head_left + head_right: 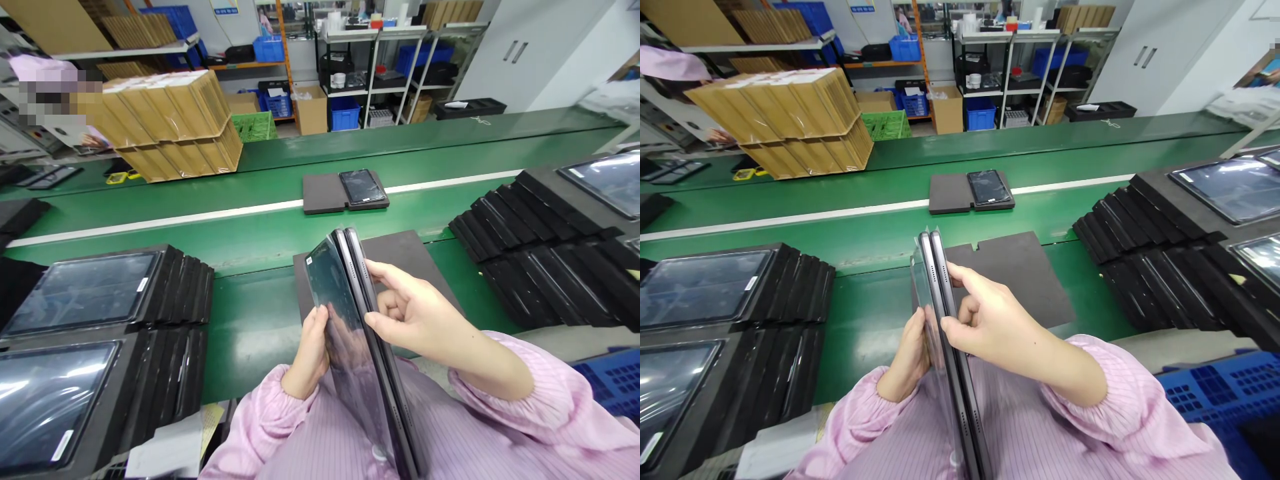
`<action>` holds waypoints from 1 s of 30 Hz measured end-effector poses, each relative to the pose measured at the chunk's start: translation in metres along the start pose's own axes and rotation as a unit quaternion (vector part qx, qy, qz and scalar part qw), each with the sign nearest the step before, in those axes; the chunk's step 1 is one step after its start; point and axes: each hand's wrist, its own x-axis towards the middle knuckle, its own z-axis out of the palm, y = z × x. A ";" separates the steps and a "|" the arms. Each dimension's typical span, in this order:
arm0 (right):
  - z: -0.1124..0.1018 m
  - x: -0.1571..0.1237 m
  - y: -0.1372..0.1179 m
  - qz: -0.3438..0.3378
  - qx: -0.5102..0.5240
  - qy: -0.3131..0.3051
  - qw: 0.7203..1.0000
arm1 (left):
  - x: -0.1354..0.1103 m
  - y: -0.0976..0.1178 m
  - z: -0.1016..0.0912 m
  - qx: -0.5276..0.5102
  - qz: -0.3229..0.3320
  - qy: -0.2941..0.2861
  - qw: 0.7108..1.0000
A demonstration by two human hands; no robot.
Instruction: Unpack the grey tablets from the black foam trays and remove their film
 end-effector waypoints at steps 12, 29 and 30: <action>0.001 0.001 0.000 0.014 0.003 0.003 1.000 | -0.001 -0.001 0.000 -0.009 -0.001 -0.007 1.000; 0.002 0.001 0.004 0.013 0.028 0.012 0.999 | 0.001 -0.003 -0.002 -0.007 0.005 -0.014 1.000; 0.003 0.002 0.005 0.013 0.028 0.015 0.999 | 0.001 -0.003 -0.002 -0.007 0.004 -0.013 1.000</action>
